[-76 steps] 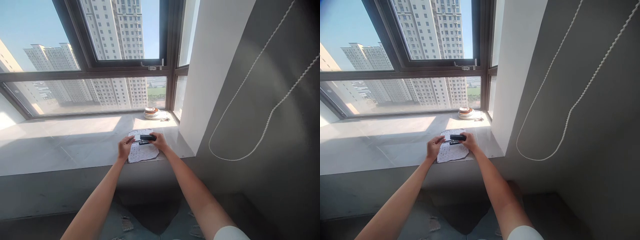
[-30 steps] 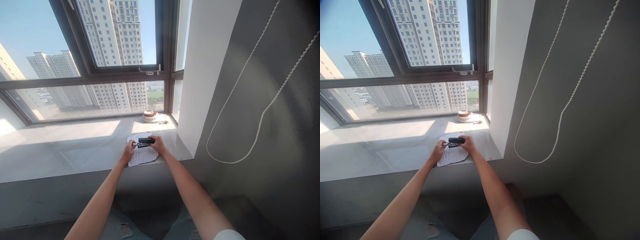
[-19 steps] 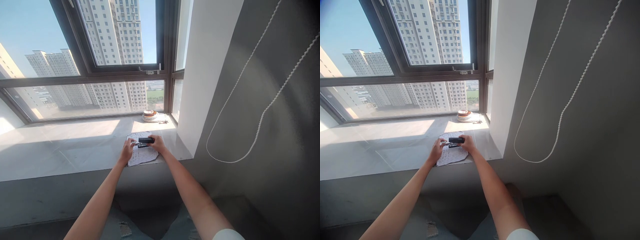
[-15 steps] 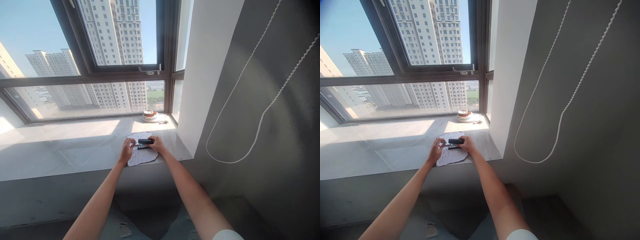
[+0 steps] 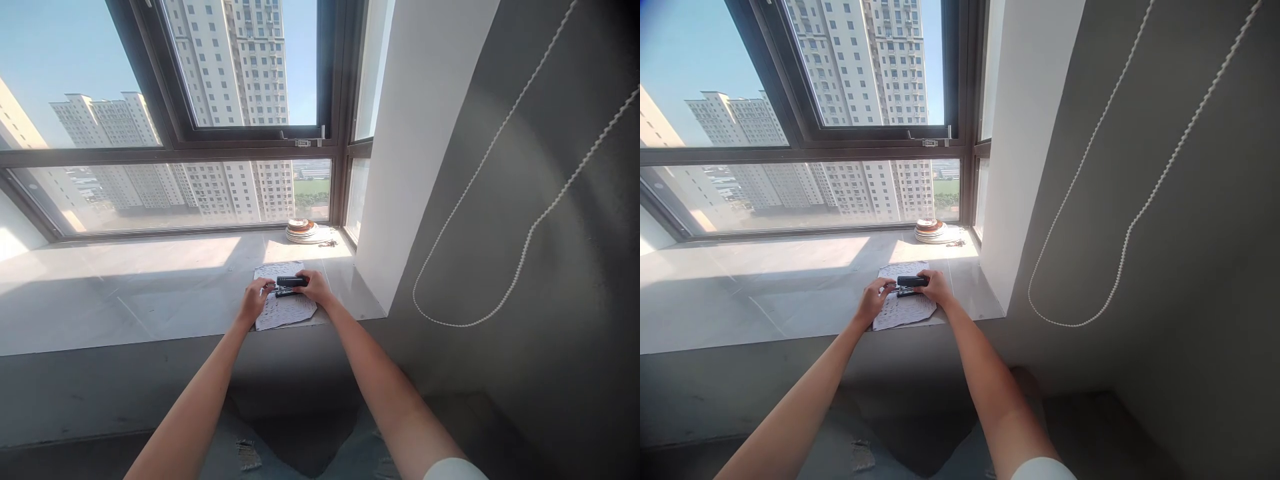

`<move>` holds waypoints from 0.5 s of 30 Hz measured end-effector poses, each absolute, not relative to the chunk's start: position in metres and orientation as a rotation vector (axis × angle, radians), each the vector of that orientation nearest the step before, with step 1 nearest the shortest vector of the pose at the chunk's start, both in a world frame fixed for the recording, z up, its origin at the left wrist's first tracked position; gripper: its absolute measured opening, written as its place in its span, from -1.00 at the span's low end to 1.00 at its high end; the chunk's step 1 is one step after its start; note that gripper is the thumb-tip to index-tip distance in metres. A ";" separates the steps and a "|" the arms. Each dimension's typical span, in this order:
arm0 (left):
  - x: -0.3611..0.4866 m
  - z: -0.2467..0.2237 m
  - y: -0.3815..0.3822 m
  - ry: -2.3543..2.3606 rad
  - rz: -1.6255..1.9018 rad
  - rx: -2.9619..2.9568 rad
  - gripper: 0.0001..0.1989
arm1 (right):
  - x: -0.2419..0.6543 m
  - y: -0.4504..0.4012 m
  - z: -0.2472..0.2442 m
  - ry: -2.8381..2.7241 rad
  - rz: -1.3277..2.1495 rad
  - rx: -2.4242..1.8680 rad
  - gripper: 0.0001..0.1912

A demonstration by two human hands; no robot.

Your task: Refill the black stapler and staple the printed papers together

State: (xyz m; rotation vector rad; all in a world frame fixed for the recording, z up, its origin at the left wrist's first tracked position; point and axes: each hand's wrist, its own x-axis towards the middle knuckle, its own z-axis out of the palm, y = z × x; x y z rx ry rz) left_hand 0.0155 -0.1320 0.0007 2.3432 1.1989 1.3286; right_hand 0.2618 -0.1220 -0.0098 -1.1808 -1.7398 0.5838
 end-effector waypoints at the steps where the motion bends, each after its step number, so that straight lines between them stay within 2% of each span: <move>1: 0.016 0.002 -0.134 1.193 1.334 2.350 -0.73 | 0.262 -0.123 -0.008 -1.745 0.588 -1.174 -0.63; 9: 0.020 0.008 -0.154 1.006 1.429 2.449 -0.82 | 0.254 -0.146 0.007 -1.930 0.111 -0.996 -0.55; 11: 0.021 0.006 -0.156 1.001 1.440 2.436 -0.81 | 0.252 -0.147 0.006 -1.994 0.091 -0.977 -0.61; 15: 0.021 0.002 -0.156 1.011 1.418 2.423 -0.80 | 0.252 -0.144 0.003 -2.020 0.099 -0.906 -0.87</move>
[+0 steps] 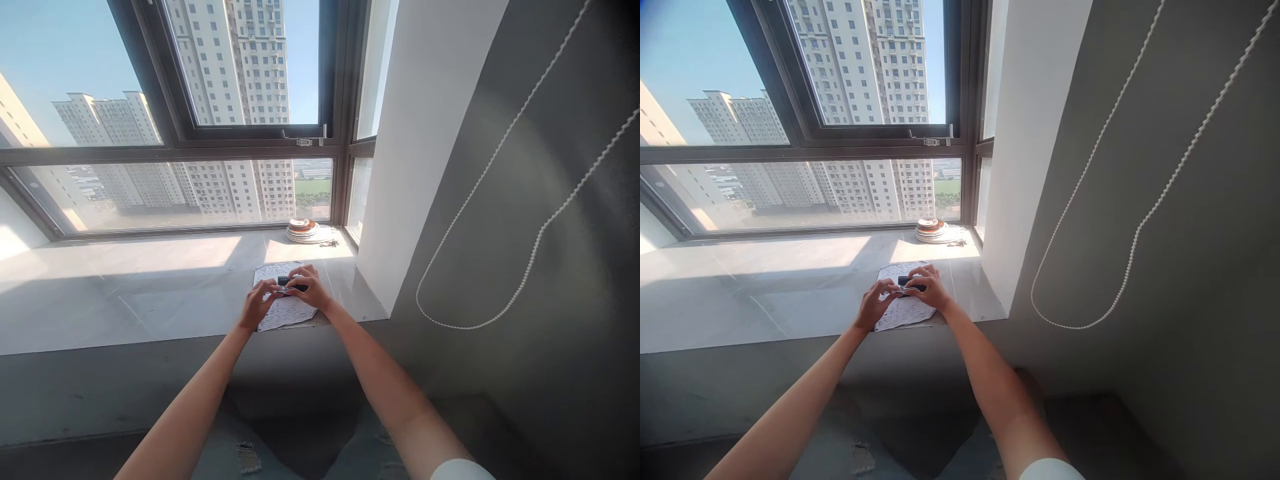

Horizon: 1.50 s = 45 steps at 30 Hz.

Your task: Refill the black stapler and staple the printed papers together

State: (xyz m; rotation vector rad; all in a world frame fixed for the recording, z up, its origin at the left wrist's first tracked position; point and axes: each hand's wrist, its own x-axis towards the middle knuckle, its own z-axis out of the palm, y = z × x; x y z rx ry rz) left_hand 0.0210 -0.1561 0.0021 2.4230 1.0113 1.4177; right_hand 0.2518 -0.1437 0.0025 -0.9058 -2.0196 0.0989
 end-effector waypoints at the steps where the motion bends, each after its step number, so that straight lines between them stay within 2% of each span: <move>1: 0.021 0.001 -0.156 1.011 1.431 2.418 -0.80 | 0.252 -0.143 0.002 -2.027 0.104 -0.881 -0.90; 12: 0.020 0.001 -0.154 0.997 1.414 2.446 -0.75 | 0.250 -0.145 0.002 -2.061 0.125 -0.844 -0.90; 16: 0.022 0.005 -0.157 0.988 1.427 2.472 -0.67 | 0.249 -0.146 0.005 -1.954 0.169 -0.808 -0.90; 19: 0.020 0.005 -0.153 1.093 1.585 2.376 -0.75 | 0.258 -0.142 0.007 -1.707 0.185 -0.866 -0.90; 22: 0.004 0.004 -0.136 1.344 1.730 2.229 -0.88 | 0.283 -0.130 0.007 -1.421 0.142 -1.113 -0.86; 25: -0.030 0.002 -0.105 1.753 1.498 2.190 -0.92 | 0.318 -0.114 0.004 -1.147 0.125 -1.518 -0.85; 28: -0.064 0.000 -0.069 2.226 1.074 2.087 -0.76 | 0.344 -0.103 0.000 -1.241 0.049 -1.788 -0.88; 32: -0.083 -0.003 -0.036 2.317 0.767 2.100 -0.56 | 0.348 -0.096 -0.006 -1.547 -0.174 -2.048 -0.79; 36: -0.084 -0.008 -0.017 2.288 0.503 2.182 -0.36 | 0.342 -0.087 -0.010 -1.704 -0.248 -2.090 -0.69; 40: -0.089 -0.018 -0.004 2.229 0.455 2.204 -0.40 | 0.343 -0.075 -0.012 -1.729 -0.241 -2.105 -0.64; 45: -0.094 -0.023 -0.012 2.140 0.622 2.302 -0.57 | 0.344 -0.069 -0.010 -1.714 -0.216 -2.133 -0.66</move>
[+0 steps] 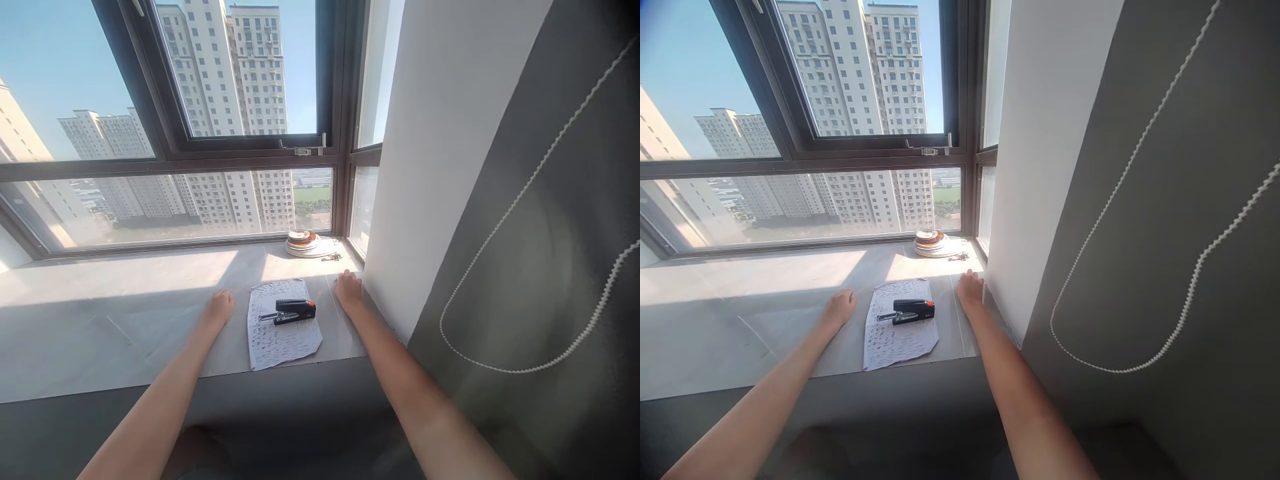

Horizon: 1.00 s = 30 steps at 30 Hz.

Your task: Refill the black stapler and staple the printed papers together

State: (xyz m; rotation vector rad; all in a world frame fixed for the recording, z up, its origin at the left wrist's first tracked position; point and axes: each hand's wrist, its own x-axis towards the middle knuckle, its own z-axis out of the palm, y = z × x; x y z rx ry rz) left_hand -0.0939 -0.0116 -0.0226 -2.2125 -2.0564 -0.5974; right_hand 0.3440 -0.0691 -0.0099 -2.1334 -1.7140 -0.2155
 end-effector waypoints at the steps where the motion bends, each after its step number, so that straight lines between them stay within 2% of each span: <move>1: -0.093 -0.022 -0.016 -2.048 -0.618 -2.205 -0.60 | 0.343 -0.070 -0.010 -1.738 -0.216 -2.137 -0.66; 11: -0.068 -0.013 -0.075 -2.018 -0.655 -2.188 -0.80 | 0.328 -0.092 0.000 -1.884 -0.247 -2.104 -0.59; 17: -0.055 -0.014 -0.103 -1.950 -0.632 -2.197 -0.66 | 0.325 -0.103 0.002 -1.838 -0.232 -2.124 -0.61; 21: -0.051 -0.014 -0.109 -1.968 -0.661 -2.137 -0.66 | 0.328 -0.104 0.000 -1.783 -0.245 -2.142 -0.64; 25: -0.051 -0.009 -0.110 -1.989 -0.927 -2.146 -0.68 | 0.324 -0.109 -0.002 -1.783 -0.222 -2.028 -0.67; 30: -0.047 0.002 -0.112 -2.074 -1.623 -2.039 -0.67 | 0.294 -0.120 -0.004 -1.839 0.054 -1.317 -0.76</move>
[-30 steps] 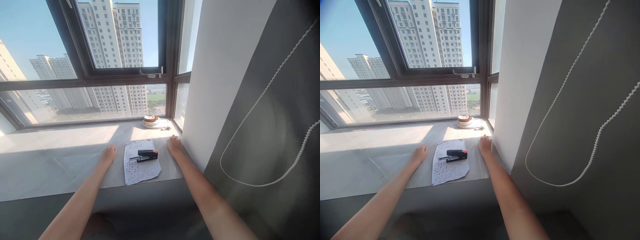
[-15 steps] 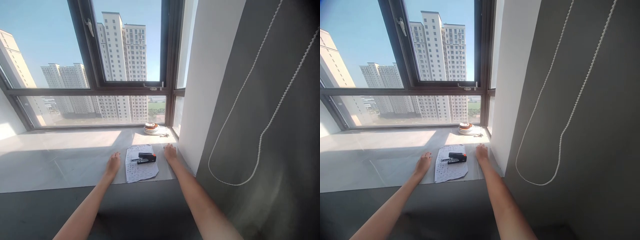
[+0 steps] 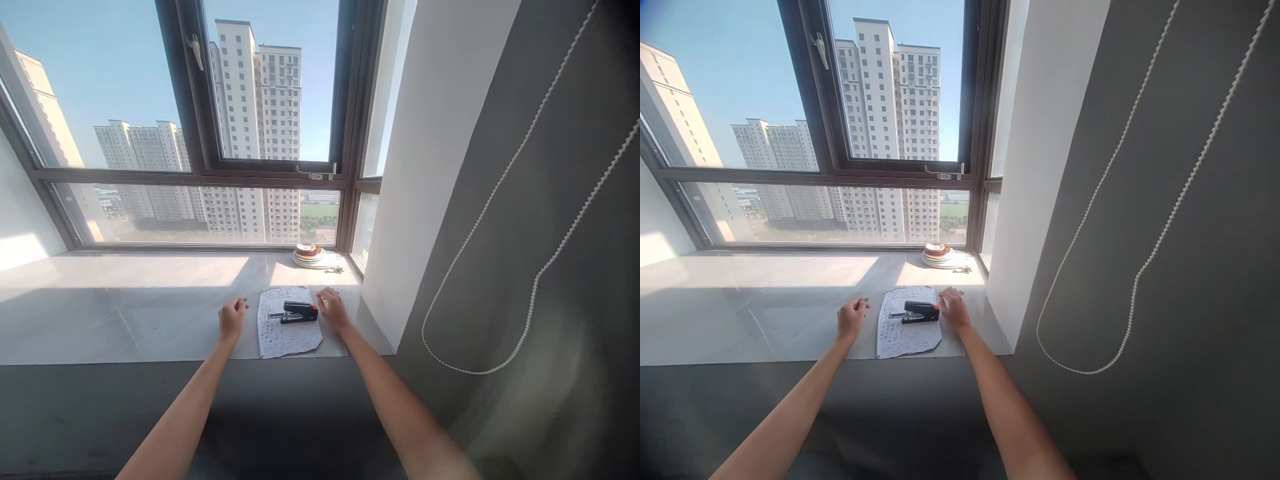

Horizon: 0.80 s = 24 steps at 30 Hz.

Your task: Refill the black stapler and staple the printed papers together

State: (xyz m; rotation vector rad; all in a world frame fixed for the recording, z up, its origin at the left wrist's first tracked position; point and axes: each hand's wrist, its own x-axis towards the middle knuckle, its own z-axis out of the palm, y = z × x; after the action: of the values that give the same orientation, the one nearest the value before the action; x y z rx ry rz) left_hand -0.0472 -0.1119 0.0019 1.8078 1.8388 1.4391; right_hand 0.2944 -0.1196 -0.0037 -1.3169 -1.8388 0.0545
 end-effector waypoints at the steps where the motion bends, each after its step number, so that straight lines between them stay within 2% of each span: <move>1: -0.044 0.003 -0.114 1.780 1.481 1.753 -0.65 | 0.288 -0.122 -0.003 -1.819 0.127 -1.198 -0.77; 6: -0.019 0.006 -0.131 1.458 1.559 1.797 -0.58 | 0.272 -0.133 0.000 -1.912 0.347 -0.906 -0.81; 13: -0.002 0.005 -0.130 1.290 1.445 1.797 -0.63 | 0.273 -0.134 -0.005 -1.981 0.419 -1.071 -0.73; 24: 0.000 -0.002 -0.128 1.228 1.311 2.082 -0.60 | 0.276 -0.133 -0.006 -1.952 0.428 -1.065 -0.76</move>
State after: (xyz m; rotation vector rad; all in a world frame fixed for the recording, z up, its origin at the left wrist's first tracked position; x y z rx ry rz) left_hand 0.0001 -0.1277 -0.0017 2.0820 1.2285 1.3112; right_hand 0.2758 -0.1327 -0.0062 -1.0648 -1.9518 0.4281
